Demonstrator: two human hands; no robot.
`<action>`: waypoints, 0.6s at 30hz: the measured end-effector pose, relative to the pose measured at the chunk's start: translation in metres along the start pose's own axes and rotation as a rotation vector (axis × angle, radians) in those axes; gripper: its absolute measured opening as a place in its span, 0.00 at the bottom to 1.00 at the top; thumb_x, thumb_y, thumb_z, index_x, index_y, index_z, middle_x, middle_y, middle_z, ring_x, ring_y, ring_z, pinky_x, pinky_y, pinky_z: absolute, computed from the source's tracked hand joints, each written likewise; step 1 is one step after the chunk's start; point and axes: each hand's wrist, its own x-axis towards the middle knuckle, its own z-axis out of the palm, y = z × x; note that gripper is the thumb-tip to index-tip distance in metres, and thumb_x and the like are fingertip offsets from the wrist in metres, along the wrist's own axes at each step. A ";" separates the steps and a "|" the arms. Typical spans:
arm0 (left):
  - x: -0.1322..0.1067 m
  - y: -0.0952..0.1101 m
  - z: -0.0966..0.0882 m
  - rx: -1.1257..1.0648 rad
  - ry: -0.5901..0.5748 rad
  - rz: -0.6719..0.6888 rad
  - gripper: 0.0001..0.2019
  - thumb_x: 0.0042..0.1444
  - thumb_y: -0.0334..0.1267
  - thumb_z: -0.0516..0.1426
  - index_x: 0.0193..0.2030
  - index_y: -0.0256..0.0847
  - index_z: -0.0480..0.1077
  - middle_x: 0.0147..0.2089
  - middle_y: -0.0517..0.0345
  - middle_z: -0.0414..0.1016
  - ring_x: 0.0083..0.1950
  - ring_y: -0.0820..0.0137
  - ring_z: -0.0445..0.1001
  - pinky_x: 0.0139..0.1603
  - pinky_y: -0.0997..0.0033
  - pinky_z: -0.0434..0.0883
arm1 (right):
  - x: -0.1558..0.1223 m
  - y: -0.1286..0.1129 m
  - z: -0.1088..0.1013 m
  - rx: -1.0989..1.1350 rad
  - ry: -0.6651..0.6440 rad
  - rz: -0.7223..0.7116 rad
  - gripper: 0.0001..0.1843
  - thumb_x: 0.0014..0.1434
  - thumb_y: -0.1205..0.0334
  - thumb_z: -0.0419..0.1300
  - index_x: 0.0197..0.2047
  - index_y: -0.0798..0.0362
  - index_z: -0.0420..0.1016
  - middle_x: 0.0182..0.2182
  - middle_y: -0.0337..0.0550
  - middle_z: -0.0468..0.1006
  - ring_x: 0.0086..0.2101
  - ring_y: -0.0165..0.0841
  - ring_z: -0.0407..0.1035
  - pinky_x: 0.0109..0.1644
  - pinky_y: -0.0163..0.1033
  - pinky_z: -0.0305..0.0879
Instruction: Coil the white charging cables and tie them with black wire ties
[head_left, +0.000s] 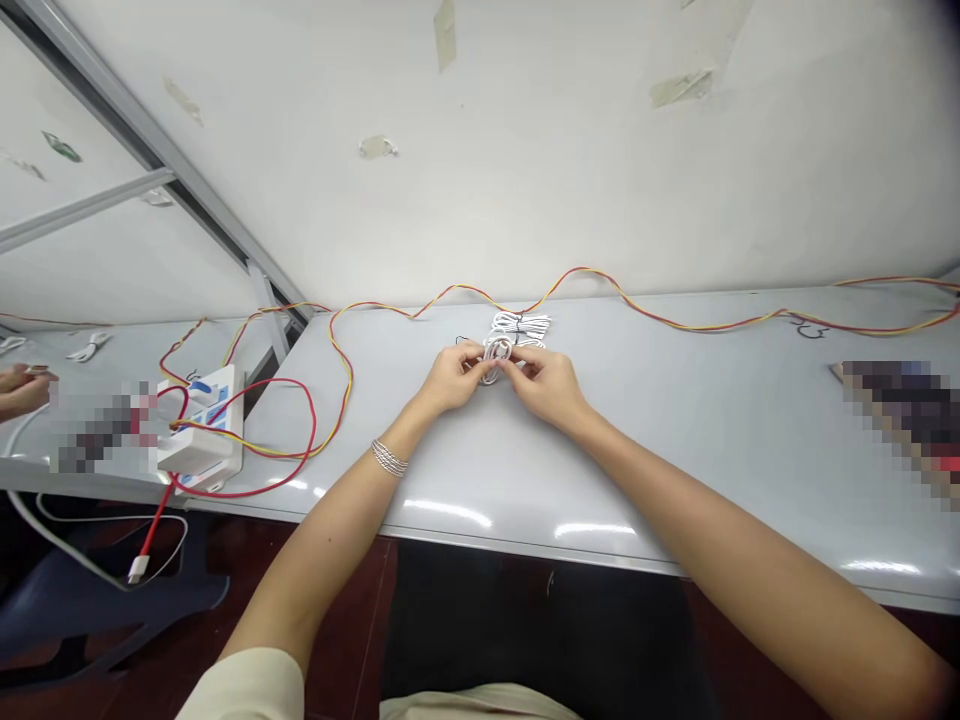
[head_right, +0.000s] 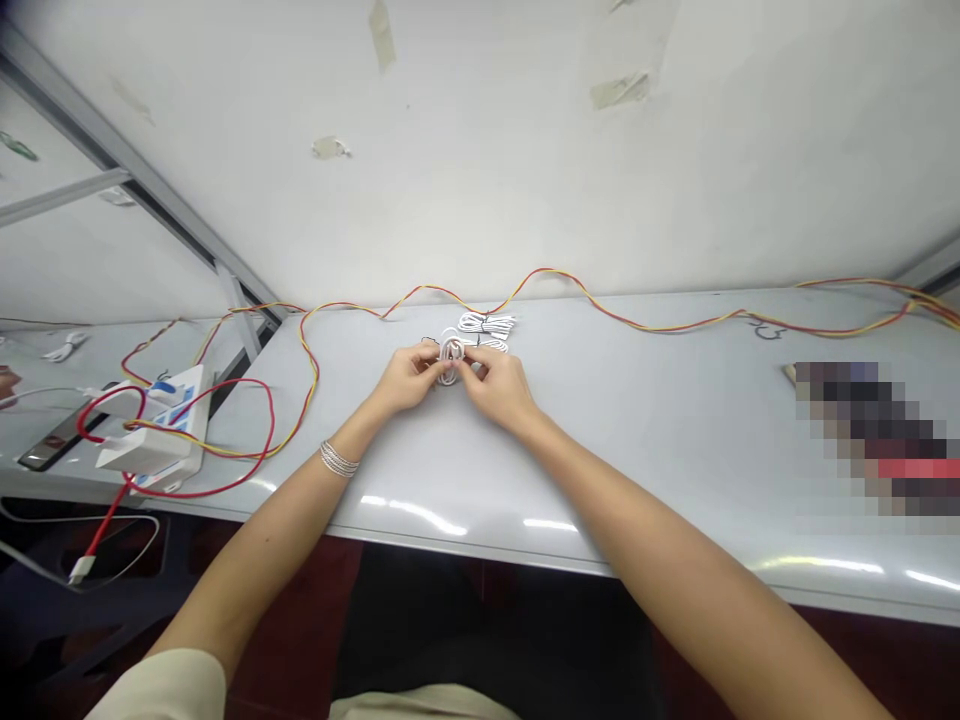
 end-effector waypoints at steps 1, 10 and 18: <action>0.000 0.000 0.000 -0.004 -0.006 -0.001 0.16 0.59 0.51 0.59 0.36 0.38 0.79 0.34 0.52 0.75 0.37 0.67 0.71 0.39 0.67 0.69 | 0.000 0.000 0.000 -0.001 -0.001 -0.002 0.15 0.61 0.53 0.57 0.36 0.54 0.81 0.29 0.42 0.77 0.26 0.29 0.63 0.33 0.36 0.58; 0.000 -0.005 -0.001 -0.059 -0.006 0.005 0.13 0.57 0.48 0.62 0.34 0.39 0.80 0.34 0.52 0.76 0.38 0.67 0.73 0.39 0.68 0.70 | 0.000 0.003 0.003 0.030 0.030 0.016 0.13 0.59 0.56 0.59 0.41 0.53 0.82 0.32 0.42 0.79 0.25 0.28 0.64 0.34 0.37 0.62; 0.001 -0.007 0.002 -0.088 0.033 -0.026 0.04 0.54 0.37 0.65 0.36 0.42 0.83 0.47 0.48 0.77 0.45 0.66 0.76 0.46 0.65 0.74 | 0.000 0.003 0.002 0.079 0.066 0.050 0.14 0.56 0.57 0.61 0.42 0.54 0.81 0.34 0.44 0.80 0.25 0.29 0.67 0.35 0.38 0.65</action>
